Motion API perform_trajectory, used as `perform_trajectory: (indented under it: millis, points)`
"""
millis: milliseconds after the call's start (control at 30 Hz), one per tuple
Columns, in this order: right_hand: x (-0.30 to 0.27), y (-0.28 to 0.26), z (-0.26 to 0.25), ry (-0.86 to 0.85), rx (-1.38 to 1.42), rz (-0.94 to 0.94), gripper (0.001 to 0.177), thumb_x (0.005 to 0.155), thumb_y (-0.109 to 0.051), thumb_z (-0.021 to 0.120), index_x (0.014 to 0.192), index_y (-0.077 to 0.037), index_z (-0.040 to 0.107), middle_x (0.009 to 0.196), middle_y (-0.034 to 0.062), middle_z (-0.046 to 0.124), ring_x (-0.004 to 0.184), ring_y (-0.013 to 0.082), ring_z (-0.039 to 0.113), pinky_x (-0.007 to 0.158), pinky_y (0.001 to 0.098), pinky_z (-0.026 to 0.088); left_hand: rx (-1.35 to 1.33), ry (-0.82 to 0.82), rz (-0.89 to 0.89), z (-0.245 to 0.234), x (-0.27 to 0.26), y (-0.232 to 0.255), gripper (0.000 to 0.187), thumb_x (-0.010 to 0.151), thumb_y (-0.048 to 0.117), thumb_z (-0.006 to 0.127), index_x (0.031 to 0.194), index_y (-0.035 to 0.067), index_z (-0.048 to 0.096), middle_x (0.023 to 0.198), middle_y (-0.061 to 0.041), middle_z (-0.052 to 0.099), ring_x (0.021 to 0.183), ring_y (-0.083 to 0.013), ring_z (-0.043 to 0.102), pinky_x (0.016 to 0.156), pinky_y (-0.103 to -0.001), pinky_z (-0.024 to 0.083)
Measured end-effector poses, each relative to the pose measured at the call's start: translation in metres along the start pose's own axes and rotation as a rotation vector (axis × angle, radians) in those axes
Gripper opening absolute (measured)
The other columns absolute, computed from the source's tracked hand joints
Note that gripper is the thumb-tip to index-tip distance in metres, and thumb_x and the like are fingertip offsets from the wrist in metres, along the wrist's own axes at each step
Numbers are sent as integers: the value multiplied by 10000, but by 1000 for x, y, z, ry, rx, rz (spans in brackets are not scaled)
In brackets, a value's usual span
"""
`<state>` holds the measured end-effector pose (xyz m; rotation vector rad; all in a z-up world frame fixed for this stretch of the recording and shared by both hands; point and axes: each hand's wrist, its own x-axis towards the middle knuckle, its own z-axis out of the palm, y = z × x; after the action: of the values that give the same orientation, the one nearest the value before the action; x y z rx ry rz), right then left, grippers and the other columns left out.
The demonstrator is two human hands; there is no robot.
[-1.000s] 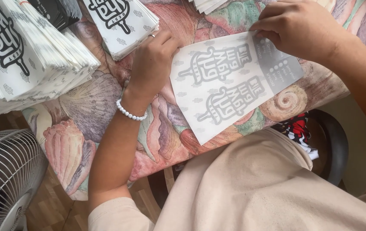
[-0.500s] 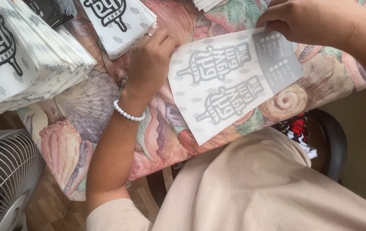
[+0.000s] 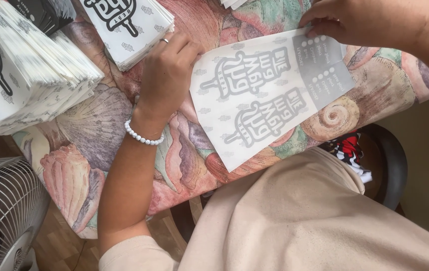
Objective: The person is manually folding paper food wraps and applying printed labels/stickers to secure them.
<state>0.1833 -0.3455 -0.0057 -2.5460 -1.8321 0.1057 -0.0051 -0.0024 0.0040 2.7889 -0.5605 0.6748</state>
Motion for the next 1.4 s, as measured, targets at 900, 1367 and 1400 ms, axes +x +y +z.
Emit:
perform_trajectory:
  millis: [900, 1367, 1400]
  points:
    - [8, 7, 14, -160, 239, 77, 359, 1001, -79, 676, 1355, -116, 729, 896, 62, 737, 781, 188, 700, 778, 324, 584, -174, -109, -6, -16, 1, -9, 64, 969, -33, 784, 963, -16, 724, 894, -102, 649, 735, -262, 616, 629, -372, 503]
    - [-7, 12, 18, -7, -187, -118, 393, 1098, -184, 670, 1463, -324, 718, 829, -165, 703, 632, 40, 603, 658, 203, 454, -79, -108, 75, -15, -2, -10, 243, 1000, -66, 715, 1211, 29, 790, 847, -68, 553, 699, -227, 539, 542, -361, 456]
    - [-8, 13, 20, 46, -301, -125, 368, 1117, -253, 669, 1458, -385, 712, 865, -197, 695, 672, 17, 611, 671, 178, 464, -60, -90, 67, -14, -2, -9, 173, 997, -48, 736, 1147, 20, 789, 836, -63, 557, 662, -225, 515, 531, -357, 436]
